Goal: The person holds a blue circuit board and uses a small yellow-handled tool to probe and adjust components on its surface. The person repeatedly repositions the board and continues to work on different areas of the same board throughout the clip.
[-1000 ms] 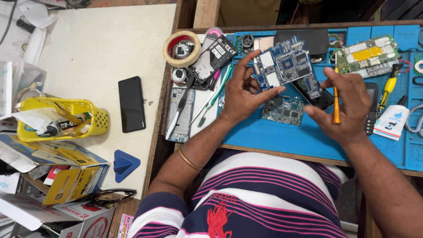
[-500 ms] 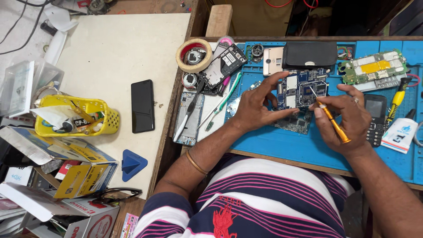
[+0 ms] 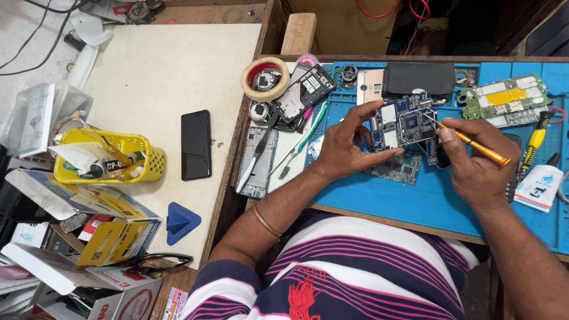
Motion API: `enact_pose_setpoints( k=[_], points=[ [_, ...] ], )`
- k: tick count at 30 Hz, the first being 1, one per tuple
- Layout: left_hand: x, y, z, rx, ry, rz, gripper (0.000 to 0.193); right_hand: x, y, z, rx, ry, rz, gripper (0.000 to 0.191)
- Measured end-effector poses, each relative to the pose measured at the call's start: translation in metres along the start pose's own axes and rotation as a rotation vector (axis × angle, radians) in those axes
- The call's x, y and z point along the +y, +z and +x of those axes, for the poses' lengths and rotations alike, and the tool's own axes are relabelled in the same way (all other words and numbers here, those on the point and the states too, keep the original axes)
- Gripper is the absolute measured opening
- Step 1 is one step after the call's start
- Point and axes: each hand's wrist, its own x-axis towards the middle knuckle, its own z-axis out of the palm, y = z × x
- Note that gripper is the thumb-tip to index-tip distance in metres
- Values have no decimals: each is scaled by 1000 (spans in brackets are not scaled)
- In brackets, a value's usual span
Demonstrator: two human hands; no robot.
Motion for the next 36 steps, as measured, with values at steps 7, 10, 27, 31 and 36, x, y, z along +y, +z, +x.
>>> enact_pose_setpoints(
  k=[7, 10, 27, 31, 36],
  points=[
    [-1, 1, 0, 1, -12, -26, 92, -3, 2, 3, 7, 69, 155, 16],
    [-1, 1, 0, 6, -23, -11, 94, -4, 2, 3, 3, 63, 159, 15],
    [-7, 3, -2, -6, -29, 38, 94, -1, 2, 4, -1, 62, 142, 13],
    [-7, 3, -1, -5, -56, 24, 95, -6, 2, 7, 48, 168, 270, 16],
    [-3, 2, -1, 1, -72, 22, 95, -7, 2, 6, -10, 87, 197, 17]
  ],
)
